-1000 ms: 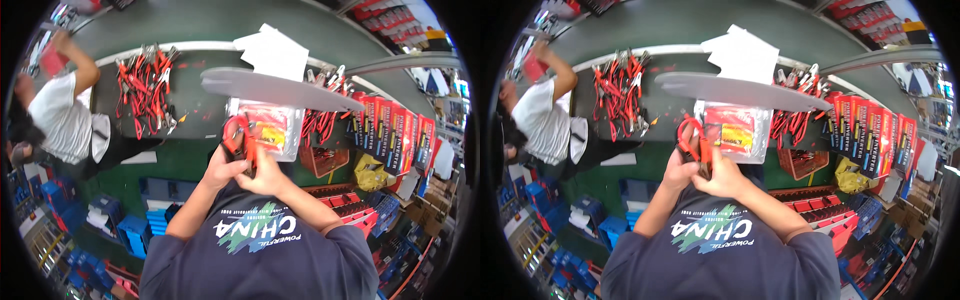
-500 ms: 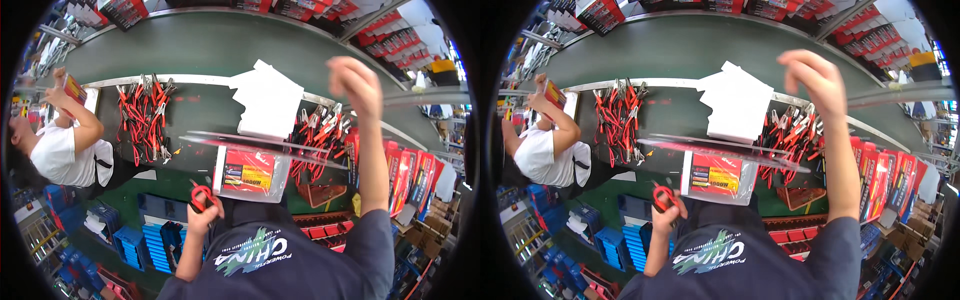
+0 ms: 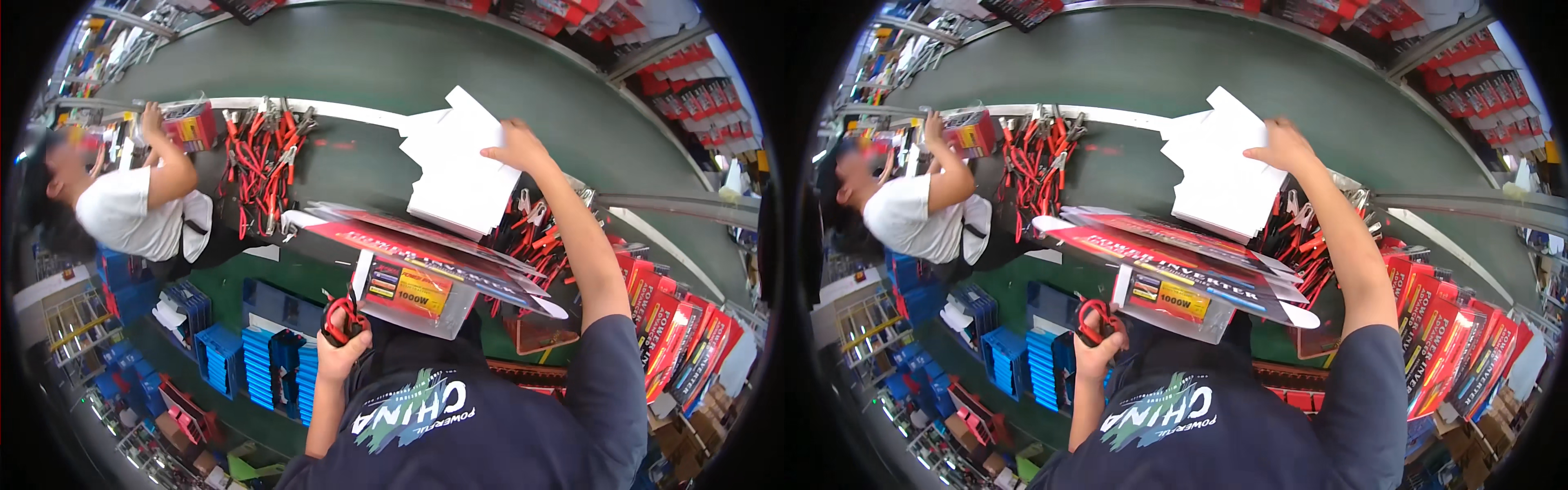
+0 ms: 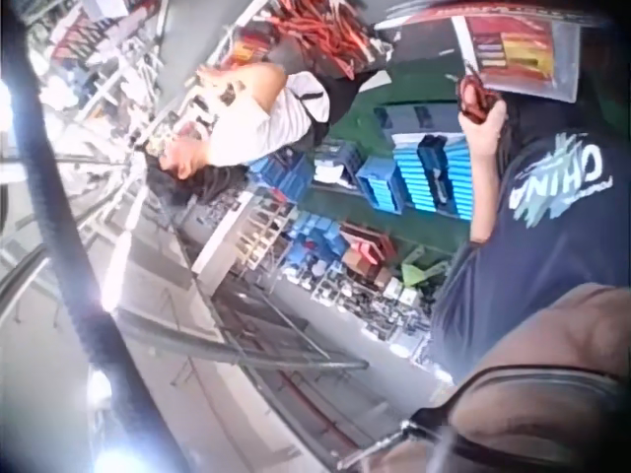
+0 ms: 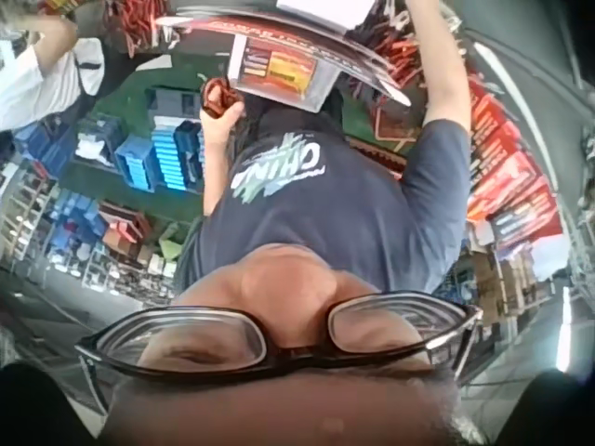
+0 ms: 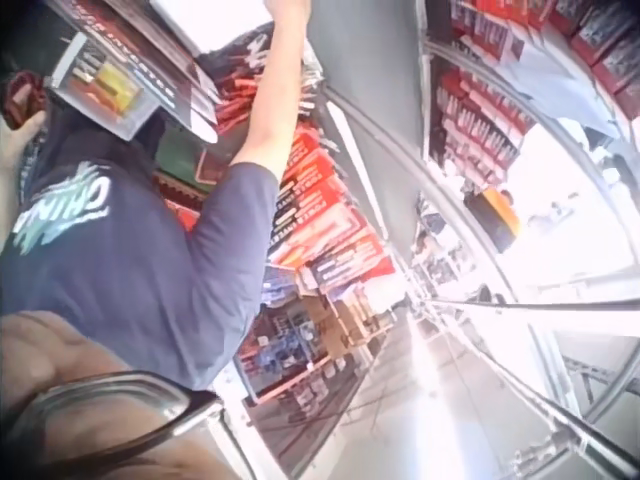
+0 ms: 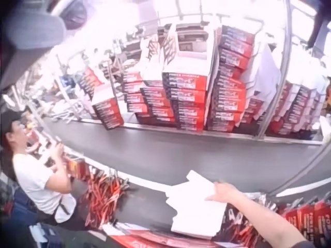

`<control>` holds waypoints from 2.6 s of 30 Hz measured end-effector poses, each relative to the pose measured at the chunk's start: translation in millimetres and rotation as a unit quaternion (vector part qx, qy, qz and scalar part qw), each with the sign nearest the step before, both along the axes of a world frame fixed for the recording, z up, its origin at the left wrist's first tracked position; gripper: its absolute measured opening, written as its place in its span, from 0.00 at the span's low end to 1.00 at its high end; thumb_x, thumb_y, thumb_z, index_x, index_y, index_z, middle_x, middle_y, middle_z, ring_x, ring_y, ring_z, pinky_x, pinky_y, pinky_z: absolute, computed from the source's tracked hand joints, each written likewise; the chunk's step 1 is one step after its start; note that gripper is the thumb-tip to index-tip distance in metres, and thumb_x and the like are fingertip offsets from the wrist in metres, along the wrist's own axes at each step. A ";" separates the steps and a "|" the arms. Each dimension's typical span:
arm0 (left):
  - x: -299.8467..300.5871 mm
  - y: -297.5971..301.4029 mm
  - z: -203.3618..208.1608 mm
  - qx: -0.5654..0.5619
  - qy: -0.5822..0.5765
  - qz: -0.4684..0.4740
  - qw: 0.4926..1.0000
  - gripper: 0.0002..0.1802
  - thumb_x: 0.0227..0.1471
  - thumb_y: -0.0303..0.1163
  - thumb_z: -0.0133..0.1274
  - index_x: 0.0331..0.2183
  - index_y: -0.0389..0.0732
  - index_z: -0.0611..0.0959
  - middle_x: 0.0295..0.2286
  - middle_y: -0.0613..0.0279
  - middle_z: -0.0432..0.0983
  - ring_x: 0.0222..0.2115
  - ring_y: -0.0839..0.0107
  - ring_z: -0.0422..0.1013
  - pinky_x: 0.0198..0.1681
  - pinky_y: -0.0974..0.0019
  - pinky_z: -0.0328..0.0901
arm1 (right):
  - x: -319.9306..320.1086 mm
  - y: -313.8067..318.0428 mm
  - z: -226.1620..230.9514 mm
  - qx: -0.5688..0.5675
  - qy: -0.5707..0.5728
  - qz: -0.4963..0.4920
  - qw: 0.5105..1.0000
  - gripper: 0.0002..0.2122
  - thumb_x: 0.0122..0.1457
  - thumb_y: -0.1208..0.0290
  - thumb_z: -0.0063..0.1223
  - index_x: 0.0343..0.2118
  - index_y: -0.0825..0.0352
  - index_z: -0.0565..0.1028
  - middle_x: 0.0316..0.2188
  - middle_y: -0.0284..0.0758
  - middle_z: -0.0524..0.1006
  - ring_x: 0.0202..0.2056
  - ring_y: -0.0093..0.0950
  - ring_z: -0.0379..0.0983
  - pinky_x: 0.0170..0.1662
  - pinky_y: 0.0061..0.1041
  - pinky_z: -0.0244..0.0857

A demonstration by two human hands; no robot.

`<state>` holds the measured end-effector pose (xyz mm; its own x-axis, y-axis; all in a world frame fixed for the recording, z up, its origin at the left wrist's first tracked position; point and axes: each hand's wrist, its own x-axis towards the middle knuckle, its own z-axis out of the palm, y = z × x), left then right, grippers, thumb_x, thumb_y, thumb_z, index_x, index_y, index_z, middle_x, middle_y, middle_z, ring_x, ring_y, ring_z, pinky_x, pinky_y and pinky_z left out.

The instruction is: The person packages power inverters by placing the inverter, battery cables, and protective inserts into boxes, closing the flaps, and stacking the completed boxes.

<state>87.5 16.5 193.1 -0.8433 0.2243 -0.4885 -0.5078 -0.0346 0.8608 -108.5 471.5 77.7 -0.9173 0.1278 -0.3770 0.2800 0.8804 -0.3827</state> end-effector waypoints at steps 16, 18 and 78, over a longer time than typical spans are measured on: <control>-77.9 -58.0 9.6 0.156 0.069 -0.020 0.985 0.32 0.53 0.30 0.61 0.56 0.29 0.69 0.29 0.64 0.72 0.27 0.78 0.69 0.32 0.72 0.65 | 223.6 -86.6 297.1 -0.322 0.499 0.018 0.804 0.13 0.55 0.66 0.53 0.36 0.72 0.78 0.24 0.41 0.79 0.25 0.30 0.75 0.32 0.29 0.68; -86.9 -67.7 -0.3 0.194 0.092 -0.046 0.976 0.44 0.53 0.49 0.63 0.59 0.29 0.66 0.29 0.64 0.71 0.29 0.77 0.69 0.33 0.72 0.64 | 207.3 -224.4 289.1 -0.151 0.426 0.013 0.892 0.11 0.47 0.64 0.61 0.24 0.69 0.80 0.19 0.37 0.79 0.23 0.31 0.74 0.31 0.30 0.68; -80.2 -41.0 -34.4 -0.124 0.407 -0.205 0.881 0.31 0.70 0.42 0.28 0.62 0.28 0.62 0.65 0.45 0.47 0.66 0.55 0.47 0.68 0.55 0.43 | 220.4 -384.3 70.2 -0.699 0.167 -0.290 0.632 0.32 0.55 0.68 0.62 0.60 0.73 0.62 0.52 0.38 0.70 0.54 0.27 0.66 0.57 0.28 0.61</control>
<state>7.3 -24.5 158.7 -0.8101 0.5627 0.1644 0.3557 0.2491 0.9008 111.9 87.2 147.9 -0.9276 0.2348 -0.2907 0.0986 -0.5967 -0.7964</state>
